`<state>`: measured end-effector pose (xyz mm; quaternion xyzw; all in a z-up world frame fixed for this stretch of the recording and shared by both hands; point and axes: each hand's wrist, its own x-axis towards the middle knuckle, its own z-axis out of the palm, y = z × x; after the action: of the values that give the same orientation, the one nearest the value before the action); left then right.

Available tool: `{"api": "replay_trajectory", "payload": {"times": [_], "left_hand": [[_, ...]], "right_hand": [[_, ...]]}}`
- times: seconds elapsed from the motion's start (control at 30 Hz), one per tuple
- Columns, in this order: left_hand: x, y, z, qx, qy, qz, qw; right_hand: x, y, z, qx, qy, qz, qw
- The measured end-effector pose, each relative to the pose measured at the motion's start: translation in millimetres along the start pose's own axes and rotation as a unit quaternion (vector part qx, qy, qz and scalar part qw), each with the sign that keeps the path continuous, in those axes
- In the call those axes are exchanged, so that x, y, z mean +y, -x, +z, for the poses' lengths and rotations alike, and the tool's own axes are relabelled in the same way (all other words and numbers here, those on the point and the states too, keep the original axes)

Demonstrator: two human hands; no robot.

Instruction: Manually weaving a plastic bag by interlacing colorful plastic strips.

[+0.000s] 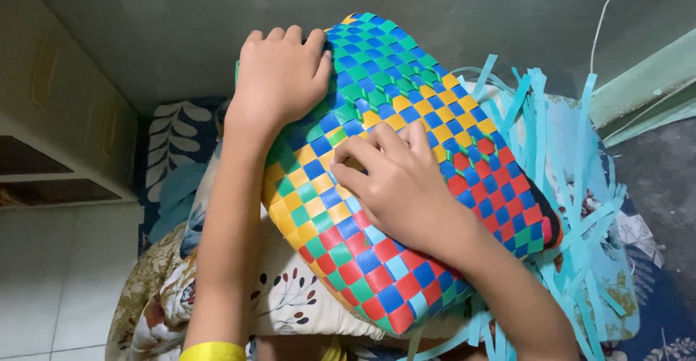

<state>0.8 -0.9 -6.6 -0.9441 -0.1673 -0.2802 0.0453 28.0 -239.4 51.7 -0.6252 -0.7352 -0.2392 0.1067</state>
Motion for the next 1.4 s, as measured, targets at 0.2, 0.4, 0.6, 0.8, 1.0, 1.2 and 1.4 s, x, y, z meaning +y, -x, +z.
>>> {"api": "replay_trajectory", "payload": {"times": [0.2, 0.4, 0.6, 0.8, 1.0, 1.2, 1.4], "left_hand": [[6.8, -5.2, -8.2, 0.006, -0.012, 0.015, 1.0], [5.0, -4.3, -7.7, -0.025, 0.014, -0.009, 1.0], [-3.1, -1.7, -5.4, -0.059, 0.037, -0.029, 0.997], [-3.3, 1.7, -0.8, -0.009, 0.002, -0.016, 1.0], [4.0, -6.5, -0.7, -0.024, -0.012, -0.022, 0.999], [-4.1, 2.4, 1.0, -0.016, 0.019, -0.021, 0.999], [-7.7, -3.7, 9.6, 0.014, 0.003, 0.013, 1.0]], "right_hand": [[6.1, 4.9, -13.8, 0.05, -0.139, 0.054, 0.988], [-2.4, 1.6, -21.2, -0.015, -0.05, 0.016, 0.999], [-7.6, -4.9, -8.7, -0.075, 0.028, 0.042, 0.996], [-15.9, -2.0, -6.1, -0.056, 0.072, 0.056, 0.994], [-15.6, 7.6, -14.7, 0.019, -0.011, 0.046, 0.999], [-19.2, -3.0, -1.5, -0.029, 0.058, 0.055, 0.996], [-13.9, 8.1, -12.2, -0.022, -0.021, 0.046, 0.998]]}}
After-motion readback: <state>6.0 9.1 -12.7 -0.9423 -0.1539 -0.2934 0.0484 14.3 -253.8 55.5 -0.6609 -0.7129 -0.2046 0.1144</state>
